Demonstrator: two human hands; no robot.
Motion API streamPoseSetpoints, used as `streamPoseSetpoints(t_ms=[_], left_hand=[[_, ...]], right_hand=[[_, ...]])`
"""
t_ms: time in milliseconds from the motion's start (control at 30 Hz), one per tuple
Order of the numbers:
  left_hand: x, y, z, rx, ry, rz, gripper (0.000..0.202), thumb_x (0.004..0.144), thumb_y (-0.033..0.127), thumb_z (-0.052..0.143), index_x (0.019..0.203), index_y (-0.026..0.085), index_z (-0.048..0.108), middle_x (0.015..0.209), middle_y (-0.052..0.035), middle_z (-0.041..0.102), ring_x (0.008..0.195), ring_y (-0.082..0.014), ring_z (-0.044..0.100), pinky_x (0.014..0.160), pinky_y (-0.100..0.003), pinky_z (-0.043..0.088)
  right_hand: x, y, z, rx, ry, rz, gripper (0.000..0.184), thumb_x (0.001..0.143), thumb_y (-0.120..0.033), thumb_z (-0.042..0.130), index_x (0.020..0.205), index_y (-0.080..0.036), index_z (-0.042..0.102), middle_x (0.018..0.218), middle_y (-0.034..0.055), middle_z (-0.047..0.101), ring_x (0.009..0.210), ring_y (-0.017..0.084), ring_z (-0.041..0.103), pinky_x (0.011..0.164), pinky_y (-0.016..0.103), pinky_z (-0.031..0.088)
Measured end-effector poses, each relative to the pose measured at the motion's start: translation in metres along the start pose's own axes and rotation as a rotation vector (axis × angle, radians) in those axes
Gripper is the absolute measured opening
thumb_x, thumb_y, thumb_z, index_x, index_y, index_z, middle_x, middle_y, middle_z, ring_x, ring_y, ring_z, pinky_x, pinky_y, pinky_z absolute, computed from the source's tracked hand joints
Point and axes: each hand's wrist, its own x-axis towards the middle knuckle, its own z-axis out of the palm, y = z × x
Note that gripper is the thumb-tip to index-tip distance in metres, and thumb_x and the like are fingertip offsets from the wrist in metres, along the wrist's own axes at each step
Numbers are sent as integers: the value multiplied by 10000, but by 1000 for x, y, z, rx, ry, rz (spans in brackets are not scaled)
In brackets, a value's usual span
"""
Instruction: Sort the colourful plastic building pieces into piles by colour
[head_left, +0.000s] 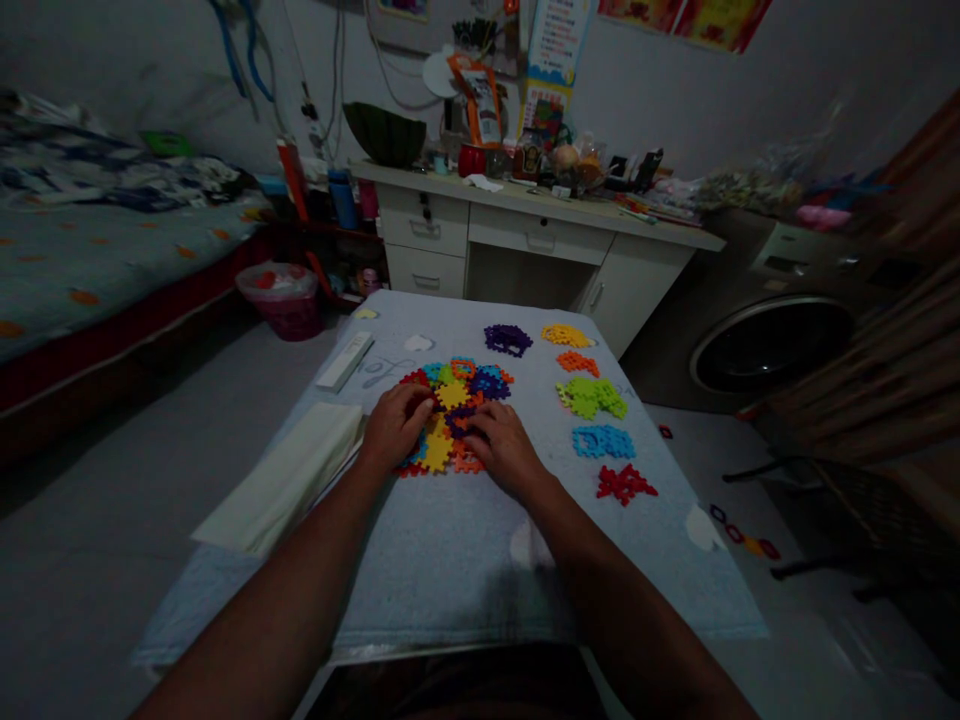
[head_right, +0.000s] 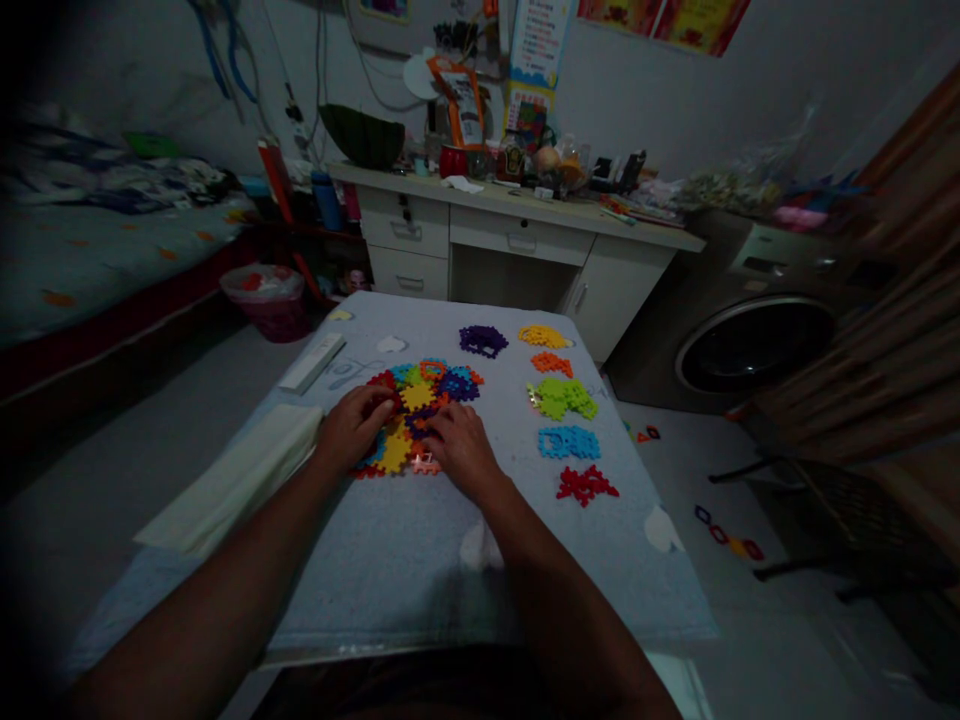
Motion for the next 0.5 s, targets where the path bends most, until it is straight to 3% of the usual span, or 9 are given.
streamPoseSetpoints(t_ms=[200,367,500], left_hand=[[2,-5,2,27,11,25,298,871,441,505,985,206,650,1065,-84,665,1061,-263,591,996,-455,438],[4,-13,7,25,6,56,339,856,454,542,1046,195,650,1168,-106,633,1162,-279,553,1052,-470,407],[6,-15,10,1,-23,78,365,858,464,552,1083,191,640,1208,-111,617,1183,-278,550,1051,-464,417]], right_hand=[[12,22,-13,197,236,113,226,948,-257,497,1029,-229,705,1076,73,603,1038,196,560,952,336,448],[51,70,-28,309,373,354,292,888,-354,503,975,-160,704,924,70,662,893,195,598,830,287,468],[87,106,-26,401,467,525,332,814,-360,512,994,-123,660,810,52,655,750,179,587,685,260,459]])
